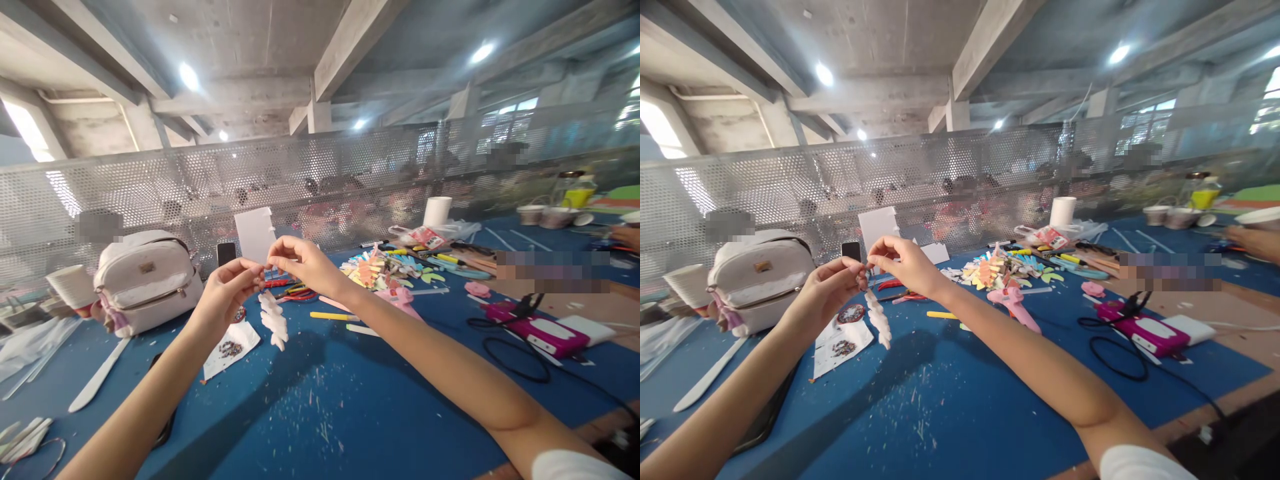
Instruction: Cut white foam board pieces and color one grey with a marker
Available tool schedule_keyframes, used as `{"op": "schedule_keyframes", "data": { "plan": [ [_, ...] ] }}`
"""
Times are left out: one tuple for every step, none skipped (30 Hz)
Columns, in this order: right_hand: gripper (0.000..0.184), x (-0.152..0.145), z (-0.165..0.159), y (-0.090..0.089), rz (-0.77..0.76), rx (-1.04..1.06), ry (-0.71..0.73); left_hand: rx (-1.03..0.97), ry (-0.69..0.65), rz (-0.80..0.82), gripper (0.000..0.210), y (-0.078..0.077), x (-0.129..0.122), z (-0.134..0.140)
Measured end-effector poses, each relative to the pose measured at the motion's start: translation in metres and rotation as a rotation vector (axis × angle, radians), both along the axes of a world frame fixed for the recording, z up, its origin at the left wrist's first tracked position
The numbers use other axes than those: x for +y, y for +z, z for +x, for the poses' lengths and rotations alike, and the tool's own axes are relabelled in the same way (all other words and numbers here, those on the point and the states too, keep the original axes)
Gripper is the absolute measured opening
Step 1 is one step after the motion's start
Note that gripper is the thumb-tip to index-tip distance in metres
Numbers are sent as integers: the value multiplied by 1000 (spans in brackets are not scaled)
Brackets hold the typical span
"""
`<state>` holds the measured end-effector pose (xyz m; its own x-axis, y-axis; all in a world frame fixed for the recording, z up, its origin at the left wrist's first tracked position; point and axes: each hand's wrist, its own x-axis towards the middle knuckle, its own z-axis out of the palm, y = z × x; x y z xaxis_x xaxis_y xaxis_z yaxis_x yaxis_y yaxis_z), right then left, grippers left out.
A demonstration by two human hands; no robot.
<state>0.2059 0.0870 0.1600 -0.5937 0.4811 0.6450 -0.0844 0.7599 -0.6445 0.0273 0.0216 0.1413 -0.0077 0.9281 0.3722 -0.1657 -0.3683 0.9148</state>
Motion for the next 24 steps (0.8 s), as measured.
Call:
{"op": "schedule_keyframes", "data": {
  "plan": [
    [10, 1, 0, 0, -24, 3, 7, -3, 9, 3, 28, 0, 0, 0],
    [10, 1, 0, 0, -44, 5, 13, -5, 19, 7, 27, 0, 1, 0],
    [11, 2, 0, 0, -59, 7, 16, -5, 30, 10, 27, 0, 1, 0],
    [11, 2, 0, 1, -70, 9, 18, -3, 42, 14, 27, 0, 1, 0],
    [11, 3, 0, 1, -77, 10, 20, 1, 55, 18, 27, 0, 1, 0],
    [10, 3, 0, 1, -80, 11, 22, 9, 69, 23, 27, 0, 1, 1],
    [10, 3, 0, 1, -81, 11, 24, 19, 83, 27, 27, 0, 0, 2],
    [11, 3, 1, 1, -80, 11, 29, 32, 98, 33, 27, 0, 0, 2],
    [12, 3, 1, 1, -79, 10, 36, 49, 114, 39, 27, 0, -1, 3],
    [14, 2, 1, 1, -76, 9, 42, 68, 131, 49, 26, 0, -1, 4],
    [16, 2, 2, 1, -75, 10, 48, 89, 147, 61, 25, 1, -2, 4],
    [17, 1, 2, 1, -73, 11, 51, 113, 163, 76, 23, 1, -3, 5],
    [18, 0, 2, 1, -72, 13, 52, 138, 179, 94, 21, 1, -4, 5],
    [18, 0, 3, 1, -71, 16, 49, 163, 195, 113, 19, 2, -5, 6],
    [18, -1, 3, 1, -71, 19, 45, 188, 210, 132, 18, 2, -5, 6],
    [18, -1, 2, 0, -72, 21, 40, 212, 224, 151, 16, 3, -6, 7],
    [18, -1, 2, 0, -74, 22, 35, 234, 239, 170, 15, 3, -7, 7],
    [17, -1, 2, 0, -76, 23, 31, 255, 254, 189, 13, 4, -8, 7],
    [18, 0, 2, 0, -78, 23, 28, 275, 267, 209, 12, 4, -9, 8],
    [17, 0, 1, -1, -81, 23, 27, 295, 279, 228, 11, 5, -9, 8],
    [17, 1, 1, -1, -84, 23, 26, 316, 290, 247, 10, 5, -10, 8],
    [17, 2, 1, -1, -86, 23, 26, 336, 299, 265, 9, 5, -10, 8],
    [17, 2, 0, -2, -88, 24, 27, 355, 307, 282, 8, 5, -11, 8],
    [17, 3, 0, -2, -90, 24, 28, 374, 315, 298, 7, 5, -11, 8]
  ]
}}
